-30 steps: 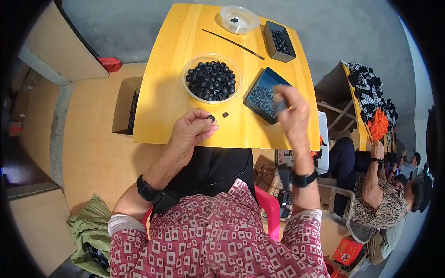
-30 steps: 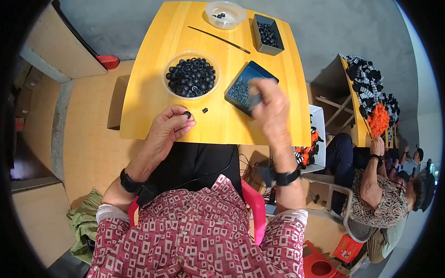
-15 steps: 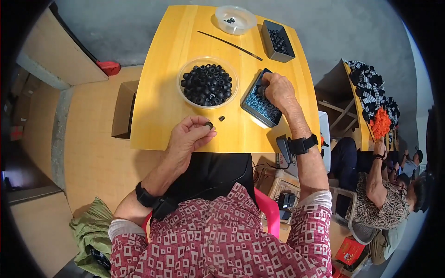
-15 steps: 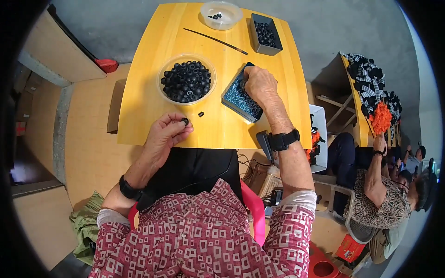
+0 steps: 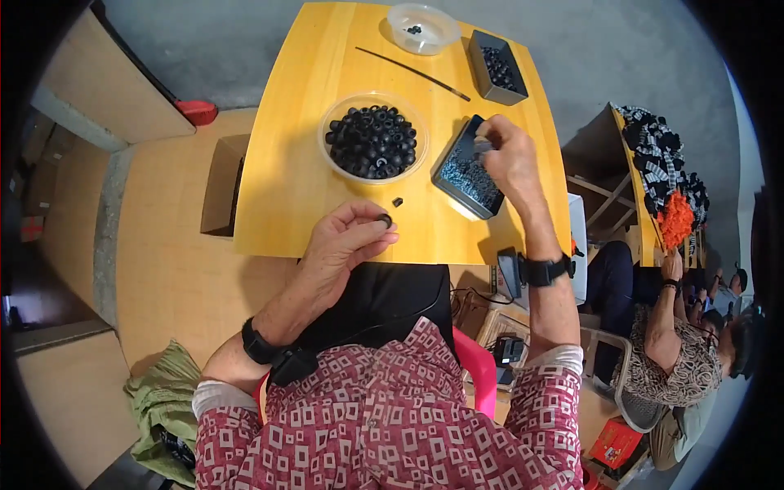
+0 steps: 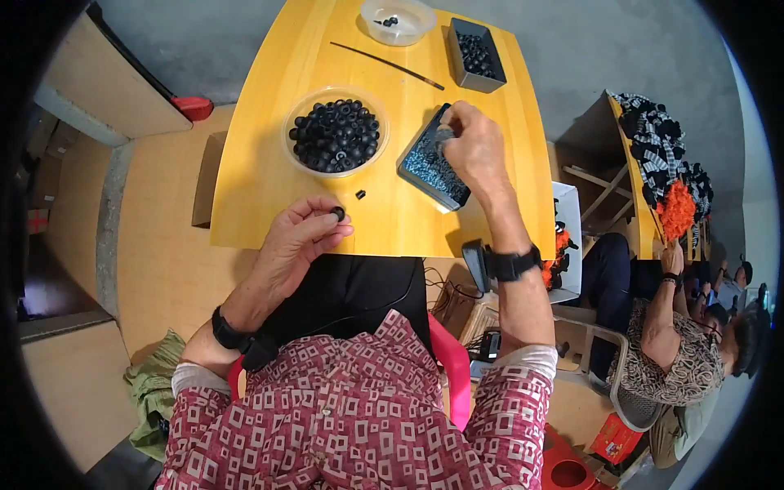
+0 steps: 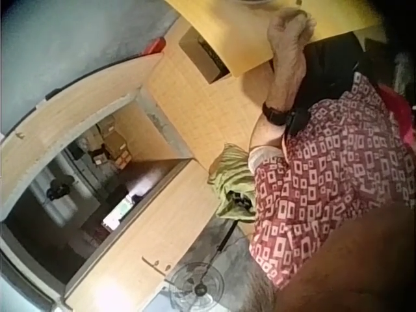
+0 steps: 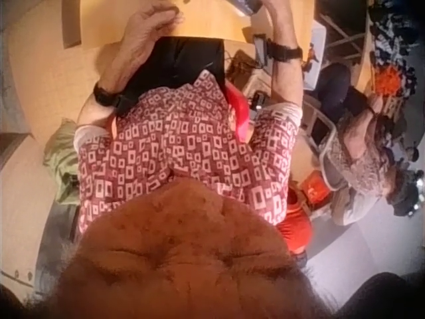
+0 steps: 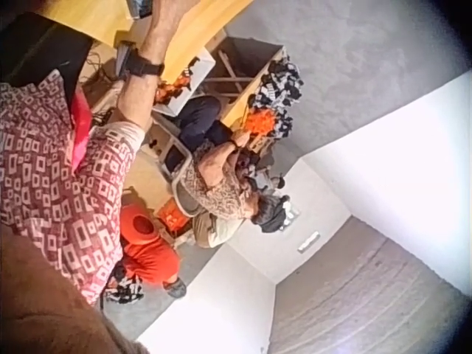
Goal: The person assembles black plastic components by hand, fitting them together or onto an assembly base.
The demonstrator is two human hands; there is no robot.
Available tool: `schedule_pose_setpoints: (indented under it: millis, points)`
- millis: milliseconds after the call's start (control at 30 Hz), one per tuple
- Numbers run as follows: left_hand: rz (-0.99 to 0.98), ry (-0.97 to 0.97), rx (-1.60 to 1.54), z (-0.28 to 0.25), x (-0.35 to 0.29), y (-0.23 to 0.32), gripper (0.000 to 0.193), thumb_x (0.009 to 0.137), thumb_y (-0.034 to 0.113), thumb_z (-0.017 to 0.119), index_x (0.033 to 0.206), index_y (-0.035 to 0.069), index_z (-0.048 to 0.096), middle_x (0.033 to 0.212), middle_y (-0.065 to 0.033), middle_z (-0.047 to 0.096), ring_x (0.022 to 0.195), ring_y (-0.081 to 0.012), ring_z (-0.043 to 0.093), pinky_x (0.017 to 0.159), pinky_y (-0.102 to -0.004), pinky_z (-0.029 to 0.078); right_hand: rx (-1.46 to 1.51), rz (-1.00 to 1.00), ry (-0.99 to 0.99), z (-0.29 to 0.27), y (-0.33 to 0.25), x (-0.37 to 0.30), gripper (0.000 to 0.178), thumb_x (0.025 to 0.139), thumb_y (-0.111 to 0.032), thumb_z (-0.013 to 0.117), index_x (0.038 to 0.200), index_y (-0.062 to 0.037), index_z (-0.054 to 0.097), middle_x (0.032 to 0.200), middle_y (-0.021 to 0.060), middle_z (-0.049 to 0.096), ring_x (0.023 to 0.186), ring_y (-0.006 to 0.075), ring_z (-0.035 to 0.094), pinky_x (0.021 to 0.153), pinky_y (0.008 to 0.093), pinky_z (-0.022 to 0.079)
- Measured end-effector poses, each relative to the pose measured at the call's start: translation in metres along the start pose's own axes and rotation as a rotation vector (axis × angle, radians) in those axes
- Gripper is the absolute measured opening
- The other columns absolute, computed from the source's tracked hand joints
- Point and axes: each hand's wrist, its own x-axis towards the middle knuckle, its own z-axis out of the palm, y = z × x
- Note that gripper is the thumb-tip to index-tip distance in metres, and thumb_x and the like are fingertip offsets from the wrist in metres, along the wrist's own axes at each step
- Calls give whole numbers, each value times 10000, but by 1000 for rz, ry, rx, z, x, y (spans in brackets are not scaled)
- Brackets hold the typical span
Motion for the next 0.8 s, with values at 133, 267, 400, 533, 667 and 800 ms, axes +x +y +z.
schedule_pose_setpoints:
  millis: [133, 267, 400, 533, 667, 800]
  points:
    - [-6, -145, -70, 13, -14, 7, 186, 881, 30, 617, 1064, 46, 587, 964, -81, 672, 890, -161, 679, 783, -226, 553, 830, -12, -55, -9, -34, -54, 75, 808, 48, 619, 856, -6, 596, 793, 34, 623, 730, 86, 576, 689, 223, 476]
    - [-57, -245, -121, 21, -18, 1, 201, 877, 22, 623, 1076, 44, 603, 981, -89, 674, 922, -186, 683, 788, -237, 564, 788, -50, -63, -5, -66, -118, 116, 807, 36, 676, 884, -21, 611, 838, 16, 615, 741, 65, 548, 676, 206, 454]
    - [-103, -293, -173, 26, -25, -5, 203, 878, 22, 625, 1080, 34, 615, 1010, -97, 669, 933, -203, 682, 809, -245, 568, 848, -61, -25, 4, -73, -141, 154, 784, 68, 686, 895, -19, 623, 862, 25, 613, 775, 78, 544, 720, 223, 446]
    - [-97, -308, -161, 29, -31, -9, 211, 874, 23, 632, 1085, 29, 618, 1020, -94, 665, 933, -199, 680, 821, -245, 567, 832, -104, 27, 7, -75, -153, 143, 790, 58, 686, 894, -20, 625, 854, 15, 604, 777, 85, 524, 736, 235, 434]
    - [-86, -306, -137, 30, -36, -9, 202, 868, 23, 644, 1069, 27, 627, 1012, -82, 663, 909, -178, 677, 816, -243, 568, 730, -196, 97, 9, -74, -160, 147, 779, 47, 692, 890, -9, 612, 842, 45, 619, 778, 117, 562, 714, 248, 456]
    - [-32, -271, -133, 28, -40, -13, 155, 867, 23, 647, 1021, 29, 635, 978, -63, 660, 861, -148, 672, 802, -235, 570, 418, -457, 190, 4, -82, -159, 161, 765, 27, 699, 904, 1, 623, 852, 104, 649, 752, 196, 617, 662, 291, 485]
